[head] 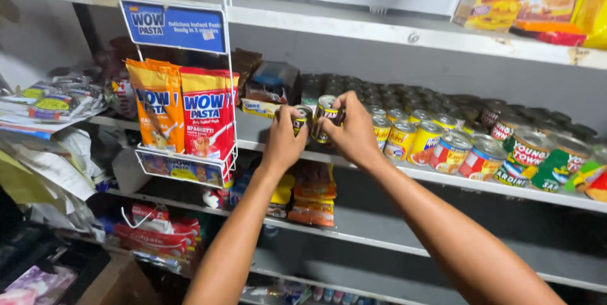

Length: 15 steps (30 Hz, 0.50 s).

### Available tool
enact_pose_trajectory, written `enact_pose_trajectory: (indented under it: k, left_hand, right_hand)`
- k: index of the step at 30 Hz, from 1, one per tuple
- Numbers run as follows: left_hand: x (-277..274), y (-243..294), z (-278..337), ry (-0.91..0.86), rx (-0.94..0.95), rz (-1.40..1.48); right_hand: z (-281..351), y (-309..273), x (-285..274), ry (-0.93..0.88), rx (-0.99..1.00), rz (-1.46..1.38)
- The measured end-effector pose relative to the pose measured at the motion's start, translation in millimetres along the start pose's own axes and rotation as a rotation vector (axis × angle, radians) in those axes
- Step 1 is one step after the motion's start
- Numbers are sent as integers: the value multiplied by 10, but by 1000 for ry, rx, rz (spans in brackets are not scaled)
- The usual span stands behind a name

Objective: Organizing and arranging various canned food products on grocery store shelves.

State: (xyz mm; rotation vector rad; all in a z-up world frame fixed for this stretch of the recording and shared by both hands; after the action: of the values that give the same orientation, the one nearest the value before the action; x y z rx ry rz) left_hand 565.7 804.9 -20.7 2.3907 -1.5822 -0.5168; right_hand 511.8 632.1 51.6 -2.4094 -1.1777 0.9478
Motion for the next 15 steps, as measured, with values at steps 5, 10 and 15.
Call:
enact_pose_trajectory:
  k: [5, 10, 15]
  left_hand:
    - [188, -362, -17, 29, 1, 49]
    - [69, -296, -98, -108, -237, 186]
    - [78, -373, -184, -223, -286, 73]
  right_hand:
    - [46, 19, 191, 16, 22, 61]
    - [26, 71, 265, -17, 73, 95]
    - [30, 2, 277, -32, 84, 131]
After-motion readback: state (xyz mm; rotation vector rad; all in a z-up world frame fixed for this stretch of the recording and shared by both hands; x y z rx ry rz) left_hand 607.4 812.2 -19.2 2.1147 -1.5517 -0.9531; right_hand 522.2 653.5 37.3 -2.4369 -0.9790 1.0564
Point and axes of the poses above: each hand's wrist, its own z-axis away from the middle knuckle, its own x-axis out of the palm, y = z × x, the point moved 1 cm from there along -z, towards the middle knuckle, and after that the axes turned 9 degrees about x, right-handed, at the moved point
